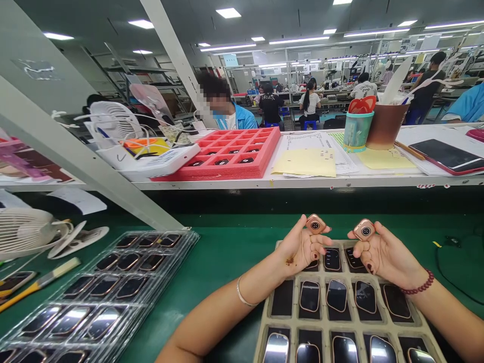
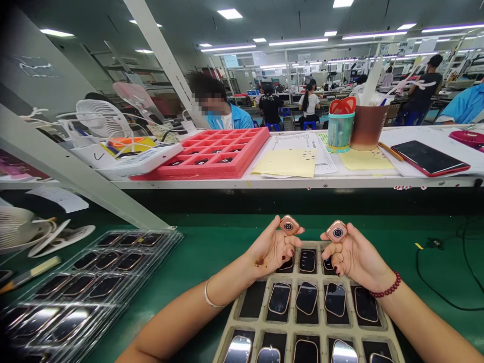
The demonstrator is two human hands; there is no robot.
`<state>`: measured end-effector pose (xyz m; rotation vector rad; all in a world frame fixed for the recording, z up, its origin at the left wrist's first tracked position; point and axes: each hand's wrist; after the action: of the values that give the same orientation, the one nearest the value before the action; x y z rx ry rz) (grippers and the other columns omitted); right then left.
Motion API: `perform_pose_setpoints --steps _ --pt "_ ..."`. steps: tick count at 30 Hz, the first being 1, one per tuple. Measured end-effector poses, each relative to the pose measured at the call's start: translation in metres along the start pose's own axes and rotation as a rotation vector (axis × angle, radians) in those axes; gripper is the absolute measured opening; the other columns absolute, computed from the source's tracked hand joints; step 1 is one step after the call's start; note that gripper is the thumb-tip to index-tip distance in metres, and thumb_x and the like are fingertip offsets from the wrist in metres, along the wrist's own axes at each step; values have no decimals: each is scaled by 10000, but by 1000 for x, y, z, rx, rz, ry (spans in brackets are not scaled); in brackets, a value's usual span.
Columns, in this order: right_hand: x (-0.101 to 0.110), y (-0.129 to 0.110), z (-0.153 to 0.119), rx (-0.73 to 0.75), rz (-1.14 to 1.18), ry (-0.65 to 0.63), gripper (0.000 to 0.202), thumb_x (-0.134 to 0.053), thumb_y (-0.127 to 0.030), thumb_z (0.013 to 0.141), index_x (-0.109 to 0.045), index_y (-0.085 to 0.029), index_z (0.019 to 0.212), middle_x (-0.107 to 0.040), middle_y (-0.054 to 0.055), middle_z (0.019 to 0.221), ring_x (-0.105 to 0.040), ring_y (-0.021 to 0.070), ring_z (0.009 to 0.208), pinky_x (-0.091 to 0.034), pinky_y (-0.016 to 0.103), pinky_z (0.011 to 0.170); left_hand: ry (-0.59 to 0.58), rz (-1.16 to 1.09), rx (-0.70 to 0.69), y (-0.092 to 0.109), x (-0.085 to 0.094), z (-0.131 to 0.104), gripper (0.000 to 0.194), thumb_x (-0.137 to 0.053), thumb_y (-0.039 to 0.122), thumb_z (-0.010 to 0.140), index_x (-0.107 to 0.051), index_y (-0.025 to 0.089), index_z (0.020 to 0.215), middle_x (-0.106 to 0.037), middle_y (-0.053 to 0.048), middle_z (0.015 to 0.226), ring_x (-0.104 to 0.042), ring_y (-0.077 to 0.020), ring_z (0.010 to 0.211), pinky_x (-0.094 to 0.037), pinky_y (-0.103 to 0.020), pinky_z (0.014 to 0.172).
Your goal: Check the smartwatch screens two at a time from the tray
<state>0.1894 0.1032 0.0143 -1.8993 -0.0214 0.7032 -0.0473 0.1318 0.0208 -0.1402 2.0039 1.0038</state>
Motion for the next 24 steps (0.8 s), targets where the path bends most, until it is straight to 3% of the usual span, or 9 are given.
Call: perform_pose_setpoints --steps 2,4,7,12,16,24 --pt "-2 1 -1 29 10 -19 527 -344 -624 875 -578 -188 1055 -663 78 838 -595 107 516 -474 197 450 -13 50 -39 -2 -1 -1 589 -377 603 856 -586 78 1020 -676 -97 763 -616 -102 540 -407 -163 449" --pt "-5 3 -2 87 -40 -12 390 -543 -495 837 -533 -218 1112 -651 67 927 -599 106 570 -492 202 491 -23 164 -118 -6 -2 -1 474 -605 482 783 -548 113 1074 -675 -88 843 -637 -111 607 -428 -163 489" --pt "-13 9 -3 209 -208 28 494 -684 -280 762 -448 -262 1195 -613 45 1009 -596 118 677 -515 227 576 -10 407 -232 -15 -4 -3 583 -758 214 651 -467 173 1155 -655 -85 966 -662 -153 746 -459 -188 568" --pt "-20 17 -4 328 -499 81 427 -606 -252 816 -433 -247 1207 -580 59 1042 -576 148 763 -510 277 647 13 712 -334 -25 -8 -8 533 -634 107 717 -452 204 1209 -592 -109 1146 -634 -179 951 -464 -241 745" --pt "-20 19 -7 408 -705 120 266 -552 -219 842 -502 -221 1103 -595 45 936 -571 169 794 -491 277 654 4 801 -314 -25 -10 -11 431 -545 169 798 -464 185 1221 -605 -119 1118 -647 -164 868 -443 -217 649" --pt "-20 19 -8 444 -824 111 245 -505 -179 859 -496 -222 1101 -607 46 953 -580 173 813 -492 281 672 10 806 -325 -25 -10 -12 375 -550 190 800 -477 164 1167 -611 -122 1096 -648 -161 828 -439 -221 629"
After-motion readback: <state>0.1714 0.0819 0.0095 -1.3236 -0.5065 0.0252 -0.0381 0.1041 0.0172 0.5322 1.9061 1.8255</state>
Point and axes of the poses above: each hand's wrist, its own z-axis towards the middle knuckle, its own x-axis out of the back of the hand, y = z × x
